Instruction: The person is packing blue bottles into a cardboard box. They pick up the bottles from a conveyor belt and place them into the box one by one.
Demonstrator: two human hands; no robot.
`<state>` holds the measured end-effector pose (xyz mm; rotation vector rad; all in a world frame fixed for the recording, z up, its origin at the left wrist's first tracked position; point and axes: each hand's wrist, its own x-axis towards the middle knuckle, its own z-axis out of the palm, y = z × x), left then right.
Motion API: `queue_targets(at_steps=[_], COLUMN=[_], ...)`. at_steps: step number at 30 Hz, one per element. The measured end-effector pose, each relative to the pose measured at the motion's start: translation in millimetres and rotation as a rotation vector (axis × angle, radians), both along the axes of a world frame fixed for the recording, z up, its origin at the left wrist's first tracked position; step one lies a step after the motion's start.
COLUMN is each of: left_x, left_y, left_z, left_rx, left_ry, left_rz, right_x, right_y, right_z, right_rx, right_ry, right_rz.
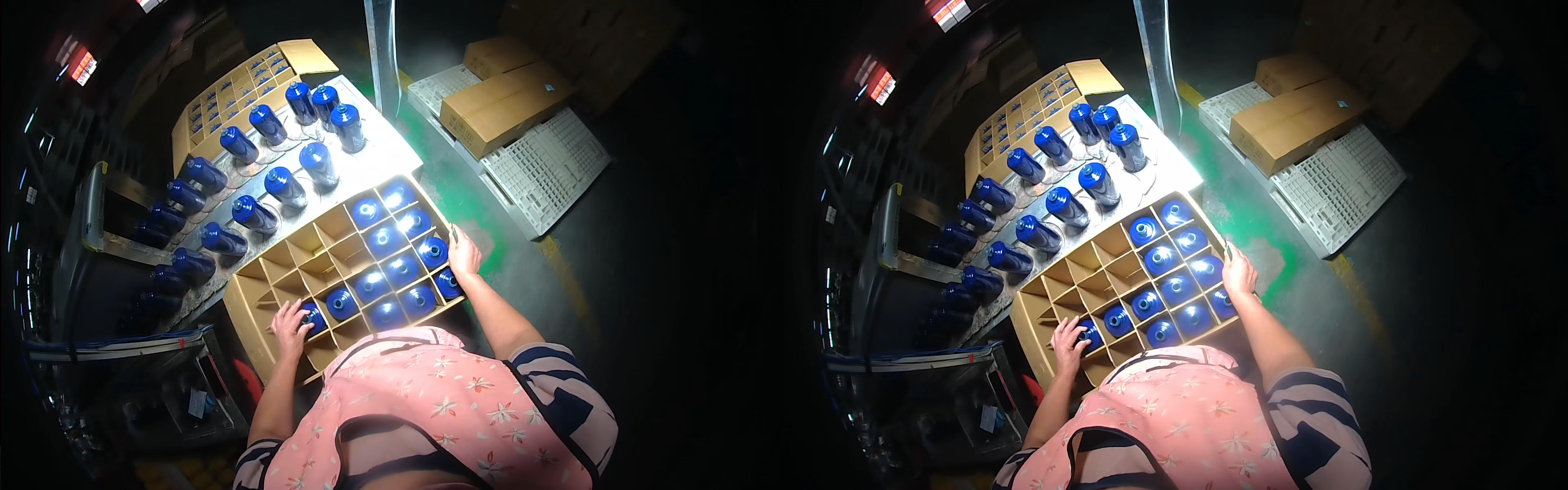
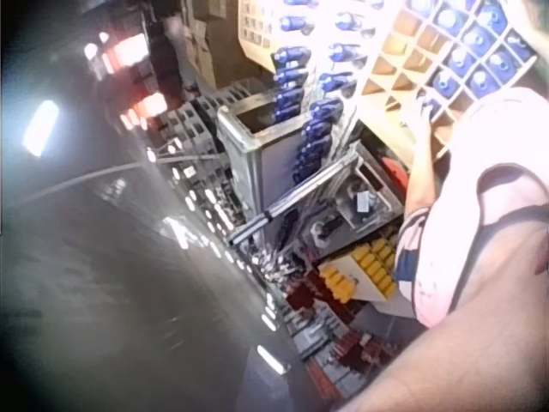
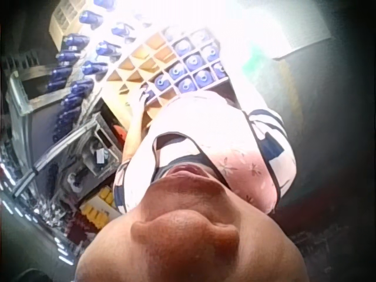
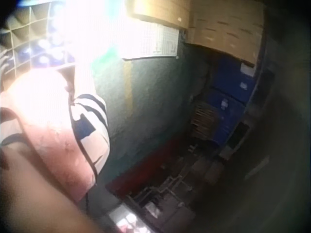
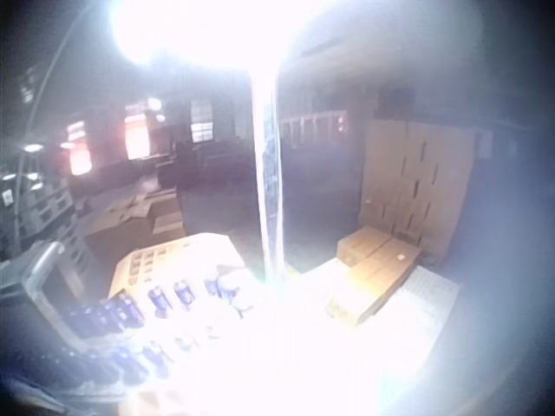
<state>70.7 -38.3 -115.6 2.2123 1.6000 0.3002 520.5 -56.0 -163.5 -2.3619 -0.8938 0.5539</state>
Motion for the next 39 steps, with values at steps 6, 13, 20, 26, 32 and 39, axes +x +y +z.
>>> queue_targets(at_steps=[6,13,20,26,32,39], left_x=[-10.1,-22.4,-5.8,-26.5,-54.5,-110.6], left_y=[-3.5,45.6,23.8,30.4,41.9,55.9], left_z=[72.5,108.0,104.6,98.0,80.7,33.1], left_rx=[-0.06,0.024,-0.069,-0.119,-0.265,-0.46], left_ry=[-1.01,-1.77,-1.866,-1.847,-1.965,-2.088], left_rz=[0.412,0.323,0.26,0.381,0.365,0.724], right_x=[-25.3,-144.6,-205.5,-249.2,-277.9,-321.1], right_y=[6.3,27.2,22.1,28.6,46.1,71.0], right_z=[34.1,118.5,160.6,160.8,155.8,150.4], right_rx=[0.522,0.357,0.084,0.325,0.483,0.227], right_ry=[0.356,1.046,1.368,1.229,0.963,0.763], right_rz=[0.024,0.465,0.534,0.503,0.713,0.939])
